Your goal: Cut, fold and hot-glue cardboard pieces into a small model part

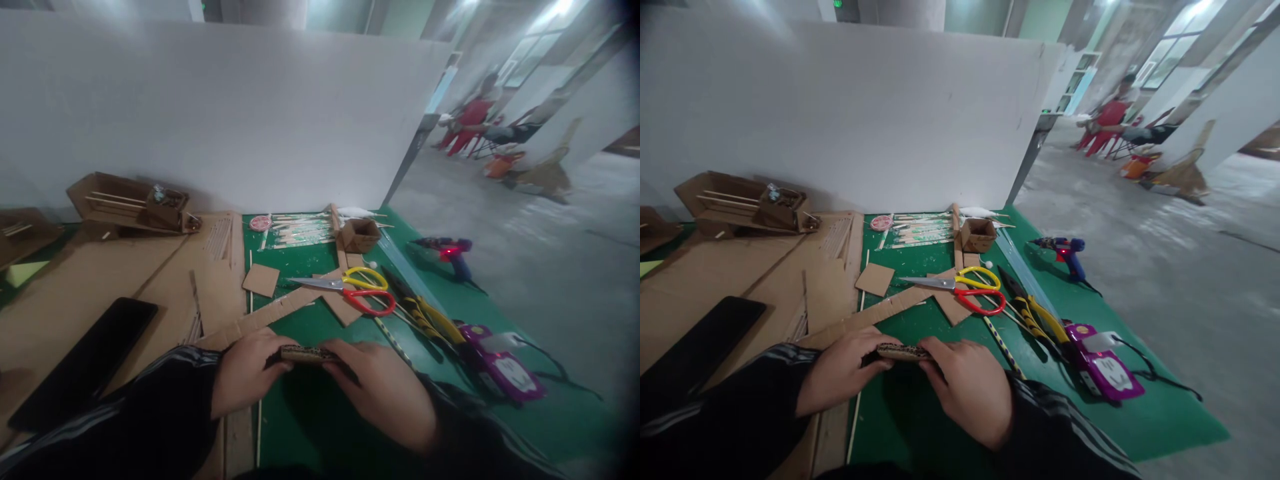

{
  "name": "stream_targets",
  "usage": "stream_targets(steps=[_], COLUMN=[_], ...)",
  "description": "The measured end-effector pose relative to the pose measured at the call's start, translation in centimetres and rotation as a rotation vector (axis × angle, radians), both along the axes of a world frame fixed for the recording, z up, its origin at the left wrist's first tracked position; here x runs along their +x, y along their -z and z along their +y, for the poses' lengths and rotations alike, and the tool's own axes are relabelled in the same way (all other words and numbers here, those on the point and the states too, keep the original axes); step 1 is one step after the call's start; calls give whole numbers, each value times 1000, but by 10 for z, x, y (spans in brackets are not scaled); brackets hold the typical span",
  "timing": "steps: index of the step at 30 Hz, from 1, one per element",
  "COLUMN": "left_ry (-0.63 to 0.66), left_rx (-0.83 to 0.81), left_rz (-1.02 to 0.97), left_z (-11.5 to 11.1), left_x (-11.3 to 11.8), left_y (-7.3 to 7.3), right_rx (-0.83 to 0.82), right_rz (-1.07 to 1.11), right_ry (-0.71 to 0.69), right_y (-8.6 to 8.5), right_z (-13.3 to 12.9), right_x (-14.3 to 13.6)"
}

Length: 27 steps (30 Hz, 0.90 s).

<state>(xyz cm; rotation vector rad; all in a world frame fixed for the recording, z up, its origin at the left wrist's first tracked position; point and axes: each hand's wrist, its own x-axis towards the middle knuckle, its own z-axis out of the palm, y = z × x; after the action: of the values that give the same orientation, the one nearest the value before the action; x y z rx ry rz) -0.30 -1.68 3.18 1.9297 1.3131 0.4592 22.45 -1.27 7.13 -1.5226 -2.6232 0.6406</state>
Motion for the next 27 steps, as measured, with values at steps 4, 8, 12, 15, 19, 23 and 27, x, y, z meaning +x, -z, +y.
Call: stream_targets(steps=[4, 8, 12, 15, 19, 23, 27], left_ry=[2, -12, -17, -20, -25, 24, 46], left_rx=[3, 5, 9, 12, 24, 34, 45], left_rz=[-19, -5, 6, 7, -10, -43, -37], left_z=[0, -1, 0, 0, -1, -2, -1], left_x=[0, -1, -2, -2, -3, -8, -11], left_y=[2, 4, 6, 8, 6, -1, -4], right_rx=[10, 51, 58, 40, 10, 20, 37], right_rz=[11, 1, -12, -16, -10, -13, -40], right_ry=[6, 5, 5, 8, 8, 3, 1], right_y=[0, 0, 0, -2, -3, -3, -2], right_z=[1, 1, 3, 3, 5, 7, 7], right_x=[0, 1, 1, 0, -1, 0, 1])
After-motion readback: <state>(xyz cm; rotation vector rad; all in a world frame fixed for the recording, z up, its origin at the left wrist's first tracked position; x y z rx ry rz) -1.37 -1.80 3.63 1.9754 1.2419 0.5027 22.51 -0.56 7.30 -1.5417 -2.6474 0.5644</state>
